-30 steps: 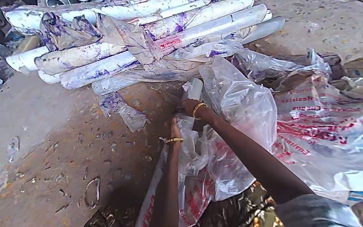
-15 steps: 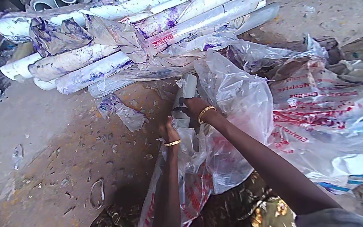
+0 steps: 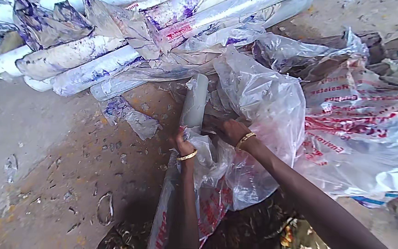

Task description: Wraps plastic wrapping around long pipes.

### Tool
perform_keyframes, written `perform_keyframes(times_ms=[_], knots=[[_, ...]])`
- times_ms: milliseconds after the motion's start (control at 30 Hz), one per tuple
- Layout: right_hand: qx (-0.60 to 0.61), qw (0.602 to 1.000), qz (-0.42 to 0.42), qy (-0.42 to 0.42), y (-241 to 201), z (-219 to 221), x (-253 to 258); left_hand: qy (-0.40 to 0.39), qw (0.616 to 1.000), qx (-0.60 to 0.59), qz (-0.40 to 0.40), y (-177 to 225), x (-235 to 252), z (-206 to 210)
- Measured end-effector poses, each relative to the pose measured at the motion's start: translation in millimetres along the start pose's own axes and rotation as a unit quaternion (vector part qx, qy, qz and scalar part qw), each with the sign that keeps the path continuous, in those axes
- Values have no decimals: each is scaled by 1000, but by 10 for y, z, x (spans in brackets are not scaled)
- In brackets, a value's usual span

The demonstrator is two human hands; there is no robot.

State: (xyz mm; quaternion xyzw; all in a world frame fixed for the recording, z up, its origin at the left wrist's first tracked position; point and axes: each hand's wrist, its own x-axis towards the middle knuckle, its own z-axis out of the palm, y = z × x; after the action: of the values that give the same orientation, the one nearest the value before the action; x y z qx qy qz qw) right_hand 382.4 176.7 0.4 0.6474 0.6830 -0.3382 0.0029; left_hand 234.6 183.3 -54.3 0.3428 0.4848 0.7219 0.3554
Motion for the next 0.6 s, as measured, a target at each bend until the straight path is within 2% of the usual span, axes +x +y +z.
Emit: perform_keyframes(times_ms=[67,133,200,267,333,367,400,433,500,533,567,600], knots=[[19,998,2,64,-3,-15,56,-13,1000,9,16,-7,8,-24],[35,995,-25,94,-106,5,163,-18,1000,1,11,31,9,-6],[30,997,-34,61,-213,88,285,-17,999,-27,-8,55,26,-4],[53,998,-3,29,-217,229,345,-10,998,-53,-28,49,97,-40],[150,985,41,69,-98,315,299,-33,998,7,-54,86,225,-113],[224,966,50,121,-14,331,249,-56,993,91,-60,141,302,-145],[311,931,48,183,74,329,195,-100,971,208,-63,261,369,-151],[406,883,47,232,123,285,127,-158,925,337,-77,423,414,-121],[572,766,42,290,85,93,-42,-280,793,523,-142,744,389,40],[620,719,43,312,32,-12,-126,-315,745,562,-172,831,301,131],[644,689,43,329,-26,-98,-192,-336,719,575,-197,869,176,195],[654,672,44,343,-72,-148,-239,-348,712,571,-216,864,22,225]])
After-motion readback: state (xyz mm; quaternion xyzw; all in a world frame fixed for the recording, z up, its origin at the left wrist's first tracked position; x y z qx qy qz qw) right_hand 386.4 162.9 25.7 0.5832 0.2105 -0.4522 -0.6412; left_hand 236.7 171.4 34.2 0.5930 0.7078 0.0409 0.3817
